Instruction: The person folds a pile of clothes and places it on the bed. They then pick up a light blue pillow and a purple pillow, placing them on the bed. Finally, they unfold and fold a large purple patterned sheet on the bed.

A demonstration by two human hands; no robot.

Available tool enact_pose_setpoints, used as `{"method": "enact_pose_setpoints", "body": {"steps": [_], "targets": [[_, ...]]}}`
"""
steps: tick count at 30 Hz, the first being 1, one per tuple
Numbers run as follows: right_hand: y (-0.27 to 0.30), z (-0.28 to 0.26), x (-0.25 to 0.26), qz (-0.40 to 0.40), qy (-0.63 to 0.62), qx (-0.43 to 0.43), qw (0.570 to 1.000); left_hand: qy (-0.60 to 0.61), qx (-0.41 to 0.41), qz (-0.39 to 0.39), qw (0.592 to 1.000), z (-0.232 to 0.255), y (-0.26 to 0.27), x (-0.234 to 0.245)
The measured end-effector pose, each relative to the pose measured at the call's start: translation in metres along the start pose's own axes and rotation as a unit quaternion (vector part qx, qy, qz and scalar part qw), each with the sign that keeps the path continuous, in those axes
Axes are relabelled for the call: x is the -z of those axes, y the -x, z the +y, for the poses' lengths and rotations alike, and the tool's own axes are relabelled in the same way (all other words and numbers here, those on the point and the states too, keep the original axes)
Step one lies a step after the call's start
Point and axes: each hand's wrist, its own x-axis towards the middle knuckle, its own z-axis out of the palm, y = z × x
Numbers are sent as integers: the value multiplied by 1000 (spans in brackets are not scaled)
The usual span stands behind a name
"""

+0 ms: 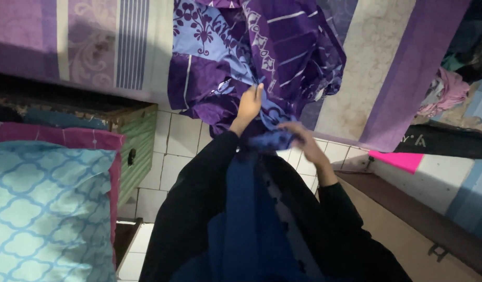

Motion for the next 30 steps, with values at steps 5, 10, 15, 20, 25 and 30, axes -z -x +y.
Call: {"method": "enact_pose_setpoints", "body": {"steps": [5,10,15,20,25,30], "targets": [[-46,77,69,312,104,-147,933,-11,-127,-72,989,7,60,0],[-116,150,76,310,277,-193,889,57,-264,-166,948,38,126,0],[-157,196,54,178,147,-403,886,60,-249,-167,952,62,143,4],[-171,310,41,197,112,-349,909,28,-217,-159,963,48,133,2],[-130,301,62,342,-23,-66,937,25,-9,113,993,54,96,8],[-46,358,0,307,394,202,842,112,-18,205,972,6,18,1]]}}
